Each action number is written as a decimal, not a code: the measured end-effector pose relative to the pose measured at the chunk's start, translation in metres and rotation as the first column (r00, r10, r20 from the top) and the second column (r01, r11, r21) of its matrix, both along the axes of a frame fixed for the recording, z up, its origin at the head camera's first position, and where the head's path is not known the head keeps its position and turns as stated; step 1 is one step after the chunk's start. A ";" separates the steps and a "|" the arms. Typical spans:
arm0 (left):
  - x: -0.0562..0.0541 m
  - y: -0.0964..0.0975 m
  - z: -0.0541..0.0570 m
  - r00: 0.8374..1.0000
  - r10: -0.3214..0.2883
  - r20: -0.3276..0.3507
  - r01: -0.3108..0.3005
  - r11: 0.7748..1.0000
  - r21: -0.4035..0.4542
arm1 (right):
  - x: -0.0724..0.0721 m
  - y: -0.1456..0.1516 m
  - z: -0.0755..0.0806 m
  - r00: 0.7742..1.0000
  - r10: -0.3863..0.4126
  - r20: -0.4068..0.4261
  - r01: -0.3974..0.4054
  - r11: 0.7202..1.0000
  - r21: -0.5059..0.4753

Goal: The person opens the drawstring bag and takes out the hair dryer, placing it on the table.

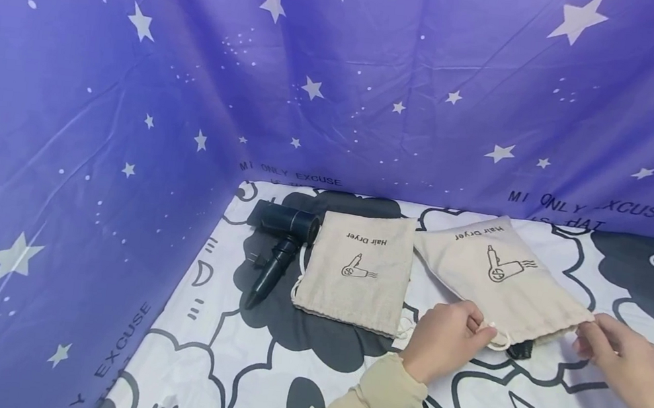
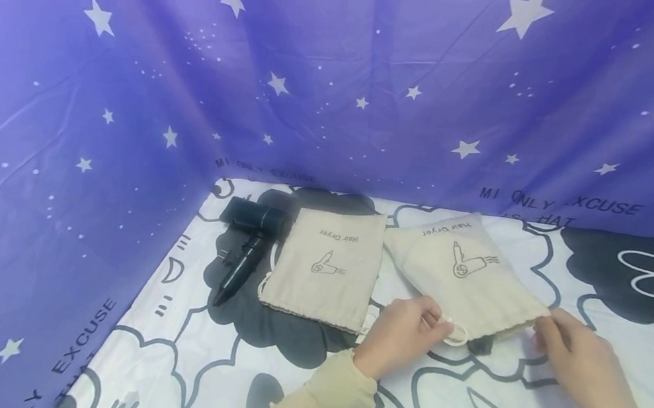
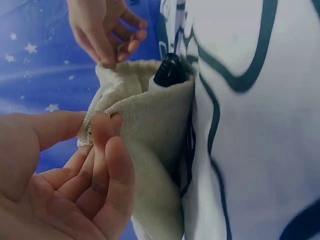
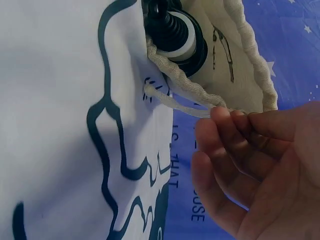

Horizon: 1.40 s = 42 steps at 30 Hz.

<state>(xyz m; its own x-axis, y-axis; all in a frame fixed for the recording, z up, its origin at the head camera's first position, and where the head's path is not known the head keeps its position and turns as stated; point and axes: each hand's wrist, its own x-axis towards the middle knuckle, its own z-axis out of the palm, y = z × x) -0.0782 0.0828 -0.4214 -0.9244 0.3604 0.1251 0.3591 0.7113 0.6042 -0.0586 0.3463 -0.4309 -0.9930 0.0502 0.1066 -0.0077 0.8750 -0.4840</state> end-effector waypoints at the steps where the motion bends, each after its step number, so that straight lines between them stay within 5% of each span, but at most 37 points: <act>1: 0.000 0.000 -0.001 1.000 -0.005 0.008 0.005 1.000 0.003 | 0.000 0.000 -0.002 1.000 0.003 0.004 -0.003 1.000 -0.013; 8: -0.014 -0.014 0.000 0.994 -0.034 0.099 0.027 0.997 0.070 | -0.002 0.002 -0.011 0.999 0.020 0.043 -0.015 0.995 -0.097; 15: -0.051 -0.037 0.008 0.993 0.027 0.118 -0.038 0.995 0.088 | -0.003 0.002 -0.007 0.998 0.000 0.057 0.007 0.993 -0.121; 19: -0.073 -0.047 0.010 0.987 0.071 0.147 -0.089 0.989 0.118 | -0.005 0.004 -0.004 0.991 -0.003 0.137 0.019 0.993 -0.120; 25: -0.098 -0.052 0.002 0.946 0.122 0.300 -0.185 0.964 0.191 | -0.007 0.007 -0.001 0.951 0.007 0.309 0.010 0.999 -0.053; 34: -0.115 -0.046 -0.013 0.895 0.134 0.426 -0.253 0.938 0.236 | -0.011 0.012 -0.008 0.956 0.002 0.294 0.000 1.000 -0.007; 42: -0.121 -0.038 -0.023 0.840 0.127 0.527 -0.366 0.851 0.378 | -0.016 0.016 -0.017 0.954 -0.012 0.300 0.007 1.000 0.018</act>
<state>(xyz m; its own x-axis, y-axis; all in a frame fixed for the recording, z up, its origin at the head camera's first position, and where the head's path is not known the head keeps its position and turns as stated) -0.1994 0.0448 -0.4442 -0.9586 0.1252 -0.2558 -0.2002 0.3425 0.9179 -0.0746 0.3624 -0.4475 -0.9788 0.0606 -0.1957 0.1443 0.8822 -0.4482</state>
